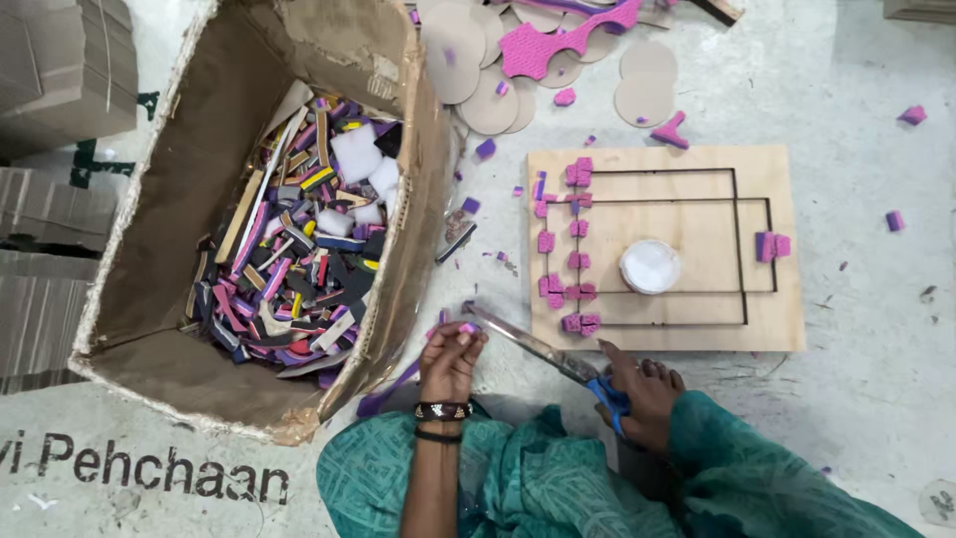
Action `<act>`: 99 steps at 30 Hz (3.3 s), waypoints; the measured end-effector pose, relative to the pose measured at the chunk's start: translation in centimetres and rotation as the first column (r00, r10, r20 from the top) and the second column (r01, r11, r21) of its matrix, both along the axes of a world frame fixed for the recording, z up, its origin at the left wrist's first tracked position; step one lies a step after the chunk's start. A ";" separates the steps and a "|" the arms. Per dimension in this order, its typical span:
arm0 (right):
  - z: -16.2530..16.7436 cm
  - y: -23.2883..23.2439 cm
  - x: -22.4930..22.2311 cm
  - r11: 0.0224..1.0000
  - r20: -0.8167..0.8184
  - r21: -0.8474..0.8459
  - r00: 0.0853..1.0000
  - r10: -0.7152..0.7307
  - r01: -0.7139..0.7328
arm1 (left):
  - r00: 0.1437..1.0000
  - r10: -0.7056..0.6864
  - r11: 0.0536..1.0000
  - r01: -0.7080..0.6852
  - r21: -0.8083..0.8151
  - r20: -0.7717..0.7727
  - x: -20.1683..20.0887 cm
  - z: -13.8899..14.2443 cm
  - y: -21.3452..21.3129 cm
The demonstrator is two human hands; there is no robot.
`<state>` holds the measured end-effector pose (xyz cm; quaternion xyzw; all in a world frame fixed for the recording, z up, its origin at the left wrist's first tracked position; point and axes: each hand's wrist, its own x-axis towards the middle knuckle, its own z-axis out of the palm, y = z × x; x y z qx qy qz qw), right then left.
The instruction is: The person sits on the workshop floor cutting small pink foam pieces with scissors and placing the cut pieces onto a wooden template board, occasionally picking pieces from a cardboard box of foam scraps and trimming purple foam shapes.
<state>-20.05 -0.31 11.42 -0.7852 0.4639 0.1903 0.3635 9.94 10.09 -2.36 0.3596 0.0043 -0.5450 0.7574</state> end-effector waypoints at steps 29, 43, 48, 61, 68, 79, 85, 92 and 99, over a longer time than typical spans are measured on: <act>4.3 -9.1 -8.2 0.961 0.070 0.084 0.963 0.260 -0.265 | -0.104 -0.322 0.947 -0.043 0.320 0.941 -11.2 5.7 -29.4; 4.0 -10.3 -7.9 0.964 0.102 0.068 0.963 0.250 -0.258 | -0.370 -0.264 0.963 -0.156 0.221 0.891 -11.3 5.3 -31.1; 3.7 -10.0 -7.8 0.976 0.129 -0.001 0.968 0.217 -0.218 | -0.381 -0.254 0.964 -0.181 0.197 0.889 -11.3 5.1 -31.3; 3.8 -9.5 -8.6 0.971 0.131 -0.016 0.963 0.237 -0.237 | -0.174 -0.164 0.971 -0.199 0.129 0.971 -9.5 6.3 -29.5; 4.3 -9.5 -8.5 0.959 0.084 0.041 0.957 0.277 -0.281 | -0.177 -0.115 0.980 -0.178 0.083 0.977 -9.1 8.1 -27.8; 4.2 -9.7 -9.6 0.970 0.117 0.045 0.965 0.234 -0.241 | -0.438 -0.365 0.931 -0.178 0.318 0.822 -13.7 5.7 -31.9; 4.0 -10.1 -10.2 0.973 0.142 0.061 0.967 0.214 -0.224 | -0.491 -0.485 0.873 -0.221 0.435 0.724 -14.1 4.5 -33.1; 3.8 -10.1 -10.5 0.971 0.142 0.081 0.967 0.211 -0.224 | -0.564 -0.418 0.904 -0.182 0.387 0.712 -13.5 4.2 -33.1; 3.7 -9.9 -10.6 0.974 0.167 0.042 0.963 0.214 -0.223 | -0.562 -0.298 0.943 -0.047 0.329 0.772 -12.8 4.8 -32.8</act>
